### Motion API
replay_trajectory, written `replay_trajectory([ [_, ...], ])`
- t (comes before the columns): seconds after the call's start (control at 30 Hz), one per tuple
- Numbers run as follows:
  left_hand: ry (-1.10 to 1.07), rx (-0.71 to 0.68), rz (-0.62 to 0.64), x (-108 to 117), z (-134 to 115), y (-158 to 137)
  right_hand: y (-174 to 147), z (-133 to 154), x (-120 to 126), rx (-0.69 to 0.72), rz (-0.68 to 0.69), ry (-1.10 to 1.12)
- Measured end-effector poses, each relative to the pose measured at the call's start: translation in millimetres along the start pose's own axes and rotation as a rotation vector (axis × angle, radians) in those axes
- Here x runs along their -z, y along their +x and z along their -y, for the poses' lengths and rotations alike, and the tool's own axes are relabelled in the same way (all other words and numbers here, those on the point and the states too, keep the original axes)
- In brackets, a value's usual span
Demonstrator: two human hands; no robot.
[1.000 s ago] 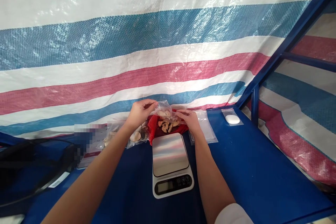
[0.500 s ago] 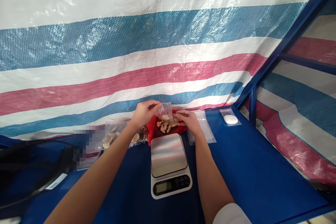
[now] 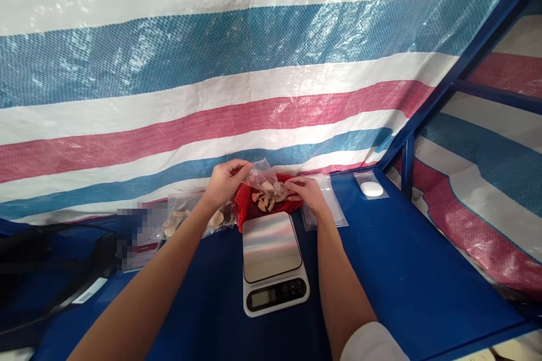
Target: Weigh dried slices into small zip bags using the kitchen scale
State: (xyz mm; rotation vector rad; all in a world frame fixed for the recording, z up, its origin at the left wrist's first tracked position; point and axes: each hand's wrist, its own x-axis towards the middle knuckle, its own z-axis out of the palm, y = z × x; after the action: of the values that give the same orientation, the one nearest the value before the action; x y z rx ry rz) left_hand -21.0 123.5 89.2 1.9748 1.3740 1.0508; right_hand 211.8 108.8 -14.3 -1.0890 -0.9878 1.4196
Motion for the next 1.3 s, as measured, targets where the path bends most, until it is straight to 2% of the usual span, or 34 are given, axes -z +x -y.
replay_trajectory([
  [0.1,-0.003,0.007,0.010,2,0,0,1,0,-8,0.019,-0.008,0.025],
  [0.23,-0.008,0.004,0.017,1,0,3,5,-3,-16,0.035,-0.097,0.027],
  [0.4,-0.017,0.016,0.010,-6,4,5,6,-5,-12,0.105,-0.192,-0.066],
  [0.6,0.029,-0.020,0.027,-8,10,5,8,-10,-10,0.168,-0.228,-0.192],
  [0.7,0.057,-0.012,0.022,-7,13,4,10,-11,-10,0.169,-0.243,-0.175],
  [0.93,0.096,-0.005,0.001,2,13,5,4,1,-16,0.088,-0.163,-0.038],
  [1.3,0.164,-0.008,-0.012,23,15,3,1,3,-27,-0.009,0.011,-0.034],
])
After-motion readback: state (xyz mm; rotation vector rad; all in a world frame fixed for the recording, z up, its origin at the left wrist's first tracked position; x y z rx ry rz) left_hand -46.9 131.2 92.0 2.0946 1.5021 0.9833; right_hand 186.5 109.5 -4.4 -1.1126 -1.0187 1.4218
